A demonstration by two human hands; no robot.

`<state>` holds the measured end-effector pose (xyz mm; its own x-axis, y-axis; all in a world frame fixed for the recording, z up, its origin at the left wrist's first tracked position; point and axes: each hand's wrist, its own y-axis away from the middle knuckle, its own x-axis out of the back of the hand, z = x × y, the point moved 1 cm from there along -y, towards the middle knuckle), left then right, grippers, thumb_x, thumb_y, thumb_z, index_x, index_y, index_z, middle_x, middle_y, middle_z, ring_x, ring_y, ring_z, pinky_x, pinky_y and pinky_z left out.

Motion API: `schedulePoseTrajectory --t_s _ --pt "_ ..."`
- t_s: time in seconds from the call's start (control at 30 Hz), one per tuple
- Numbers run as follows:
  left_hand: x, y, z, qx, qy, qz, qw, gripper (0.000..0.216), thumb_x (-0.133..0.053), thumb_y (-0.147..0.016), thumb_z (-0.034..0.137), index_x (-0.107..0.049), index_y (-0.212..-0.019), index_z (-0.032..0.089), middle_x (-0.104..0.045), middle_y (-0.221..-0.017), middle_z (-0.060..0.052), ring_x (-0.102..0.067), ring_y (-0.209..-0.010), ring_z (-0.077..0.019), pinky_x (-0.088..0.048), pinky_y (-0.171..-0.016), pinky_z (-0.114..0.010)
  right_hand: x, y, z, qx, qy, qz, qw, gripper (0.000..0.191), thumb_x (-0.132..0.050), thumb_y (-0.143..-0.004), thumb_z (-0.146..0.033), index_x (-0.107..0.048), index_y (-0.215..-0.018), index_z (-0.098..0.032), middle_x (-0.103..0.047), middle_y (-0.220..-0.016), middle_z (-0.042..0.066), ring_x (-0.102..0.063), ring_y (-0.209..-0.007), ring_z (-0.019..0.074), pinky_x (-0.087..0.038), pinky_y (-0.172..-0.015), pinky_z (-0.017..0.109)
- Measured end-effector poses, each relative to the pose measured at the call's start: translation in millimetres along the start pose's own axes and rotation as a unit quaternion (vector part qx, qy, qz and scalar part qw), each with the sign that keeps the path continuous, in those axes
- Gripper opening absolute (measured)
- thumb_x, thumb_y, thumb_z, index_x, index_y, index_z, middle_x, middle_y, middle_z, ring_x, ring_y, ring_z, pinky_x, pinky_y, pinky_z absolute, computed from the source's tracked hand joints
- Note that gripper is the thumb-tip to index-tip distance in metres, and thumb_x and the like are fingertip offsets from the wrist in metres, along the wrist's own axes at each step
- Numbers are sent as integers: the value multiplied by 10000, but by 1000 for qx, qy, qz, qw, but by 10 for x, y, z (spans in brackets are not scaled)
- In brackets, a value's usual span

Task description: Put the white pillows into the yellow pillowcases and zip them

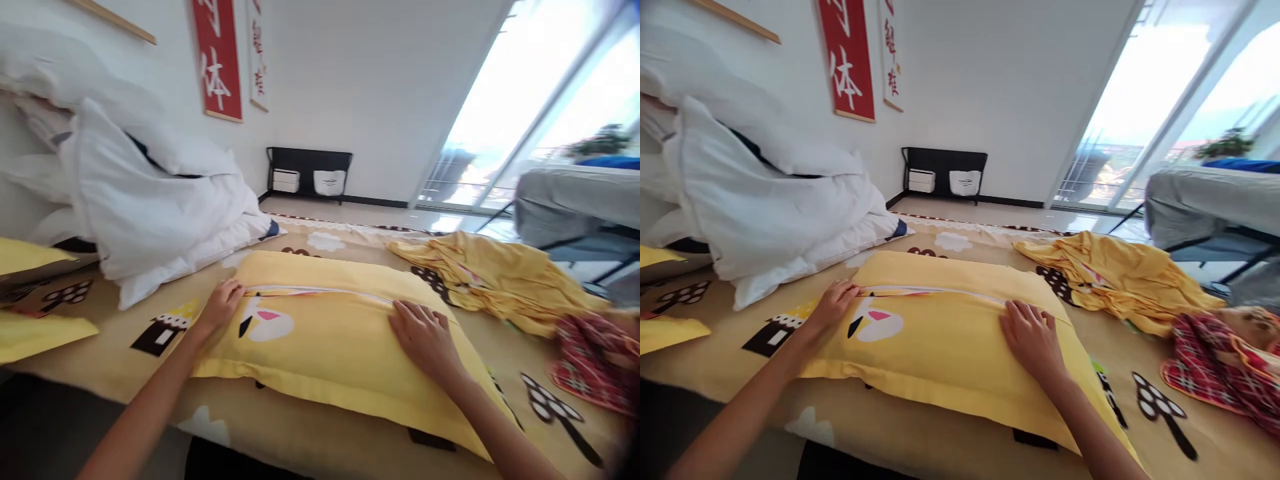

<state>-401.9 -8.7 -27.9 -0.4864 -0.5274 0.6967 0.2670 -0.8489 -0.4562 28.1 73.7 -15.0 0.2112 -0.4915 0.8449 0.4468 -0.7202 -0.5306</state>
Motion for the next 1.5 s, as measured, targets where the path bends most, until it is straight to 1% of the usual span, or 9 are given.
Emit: schedulePoseTrajectory --t_s 0.17,0.3,0.43,0.6,0.7,0.9,1.1,1.4,1.5 --pt "-278 -132 864 -64 -227 10 972 255 -506 -849 359 -646 -893 150 -643 -986 -170 -561 -1003 -355 -375 -937 -535 -44 279 89 -37 22 10 999 462 -256 -987 -319 -515 -1319 -128 -539 -1364 154 -487 -1257 258 -299 -990 458" --pt "-840 -57 1742 -250 -79 -120 958 366 -448 -912 337 -559 -1229 192 -579 -1297 -126 -523 -1198 -263 -376 -1012 -396 -121 451 -87 -62 16 31 997 482 -239 -996 -293 -429 -1401 -115 -457 -1431 152 -424 -1328 247 -275 -1016 461" --pt "-1370 60 2234 -276 -18 -142 951 397 -438 -935 355 -517 -1287 189 -575 -1308 -131 -507 -1209 -257 -359 -1012 -404 -95 647 -156 -83 10 25 996 494 -251 -992 -301 -396 -1427 -117 -410 -1456 167 -403 -1344 272 -257 -1033 511" --pt "-1565 128 2322 -231 -34 -89 968 242 -505 -896 240 -597 -1114 191 -622 -1110 -134 -523 -1044 -278 -363 -912 -438 69 696 106 -50 -95 -12 994 448 -307 -978 -380 -562 -1285 -177 -572 -1332 135 -508 -1252 263 -380 -973 440" --pt "-1529 68 2336 -213 -37 -101 971 179 -559 -866 226 -620 -1031 191 -613 -1054 -117 -516 -1014 -277 -356 -885 -439 143 498 373 -123 -171 -12 977 373 -347 -951 -371 -661 -1076 -213 -702 -1053 94 -659 -922 222 -471 -789 347" --pt "-1510 -143 2433 -213 -41 -149 965 98 -623 -837 240 -628 -918 185 -630 -977 -95 -524 -994 -270 -364 -852 -417 78 153 563 -194 -145 -61 968 249 -433 -872 -275 -631 -1013 -218 -642 -1050 68 -625 -751 169 -405 -634 285" --pt "-1572 -168 2552 -243 -50 -199 948 170 -558 -797 111 -624 -934 188 -627 -974 -94 -540 -985 -259 -389 -847 -398 36 124 671 -164 -219 -142 951 262 -482 -810 -249 -514 -1066 -201 -596 -680 -19 -557 -654 171 -370 -591 276" --pt "-1756 76 2752 -396 -115 -152 898 271 -394 -887 92 -626 -1013 151 -590 -1100 -102 -487 -1061 -235 -381 -877 -389 -10 447 682 -168 -214 -1 962 376 -479 -866 -429 -597 -1120 -179 -572 -667 -2 -533 -583 159 -409 -577 277" --pt "-1777 156 2739 -430 -122 -155 881 303 -384 -920 161 -597 -1131 128 -576 -1156 -112 -465 -1097 -240 -365 -889 -399 -14 488 674 -117 -174 -5 978 357 -433 -911 -372 -600 -1179 -204 -629 -765 26 -573 -620 165 -420 -576 273"
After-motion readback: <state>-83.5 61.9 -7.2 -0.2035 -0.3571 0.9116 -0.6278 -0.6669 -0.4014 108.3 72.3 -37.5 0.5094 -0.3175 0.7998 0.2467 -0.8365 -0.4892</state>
